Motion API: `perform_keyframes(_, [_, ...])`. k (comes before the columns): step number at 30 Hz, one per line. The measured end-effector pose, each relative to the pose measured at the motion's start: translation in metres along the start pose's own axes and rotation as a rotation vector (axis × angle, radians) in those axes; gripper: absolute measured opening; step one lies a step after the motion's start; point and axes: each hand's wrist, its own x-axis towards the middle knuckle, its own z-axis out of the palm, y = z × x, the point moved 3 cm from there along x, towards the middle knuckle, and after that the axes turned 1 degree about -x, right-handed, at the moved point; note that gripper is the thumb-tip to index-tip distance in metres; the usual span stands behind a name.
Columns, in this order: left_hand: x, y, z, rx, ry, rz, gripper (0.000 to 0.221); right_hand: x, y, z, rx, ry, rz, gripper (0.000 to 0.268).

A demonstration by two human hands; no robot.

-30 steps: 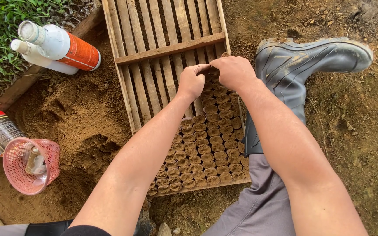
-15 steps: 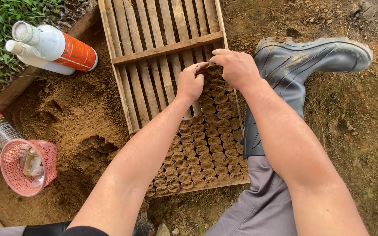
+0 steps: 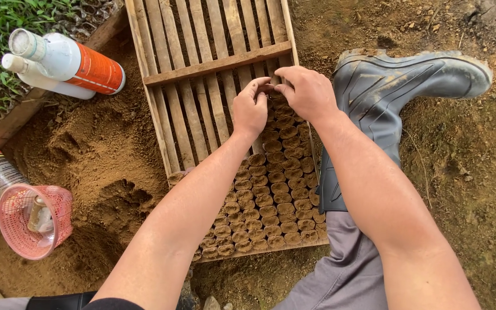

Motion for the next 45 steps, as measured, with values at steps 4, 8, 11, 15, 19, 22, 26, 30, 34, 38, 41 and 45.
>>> perform_keyframes(4, [0.001, -0.006, 0.009, -0.059, 0.026, 0.010, 0.041, 0.000, 0.003, 0.002, 0.015, 0.010, 0.052, 0.031])
perform_keyframes(8, [0.003, -0.010, 0.012, -0.063, 0.045, 0.017, 0.043, 0.000, 0.000, -0.007, 0.110, 0.120, -0.008, 0.019])
perform_keyframes(11, [-0.001, -0.001, 0.002, -0.078, 0.056, 0.041, 0.042, 0.001, 0.007, -0.008, 0.171, 0.208, -0.030, 0.019])
perform_keyframes(15, [-0.019, 0.023, -0.029, -0.057, 0.044, 0.052, 0.041, -0.008, 0.000, -0.028, 0.130, 0.323, -0.054, 0.027])
perform_keyframes(19, [-0.055, 0.032, -0.078, -0.010, 0.028, 0.100, 0.036, -0.020, -0.013, -0.027, 0.018, 0.403, -0.068, 0.017])
perform_keyframes(22, [-0.096, 0.044, -0.120, 0.056, 0.006, 0.135, 0.028, -0.030, -0.024, -0.013, -0.023, 0.428, -0.118, 0.015])
perform_keyframes(26, [-0.156, 0.035, -0.187, 0.140, -0.015, 0.034, 0.015, -0.055, -0.097, 0.005, -0.152, 0.403, -0.188, 0.021])
perform_keyframes(30, [-0.214, 0.010, -0.251, 0.234, 0.054, -0.227, 0.033, -0.089, -0.185, 0.053, 0.319, 0.139, -0.126, 0.025])
perform_keyframes(34, [-0.272, -0.047, -0.305, 0.230, 0.117, -0.394, 0.041, -0.138, -0.323, 0.061, 0.568, 0.006, -0.241, 0.028])
perform_keyframes(38, [-0.327, -0.051, -0.352, 0.212, 0.100, -0.567, 0.029, -0.178, -0.434, 0.084, 0.860, -0.146, -0.291, 0.036])
perform_keyframes(41, [-0.355, -0.036, -0.380, -0.079, 0.168, -0.719, 0.027, -0.203, -0.485, 0.136, 0.972, -0.235, -0.259, 0.048])
perform_keyframes(45, [-0.352, -0.130, -0.398, -0.609, 0.213, -0.798, 0.027, -0.214, -0.507, 0.188, 0.541, -0.182, -0.457, 0.052])
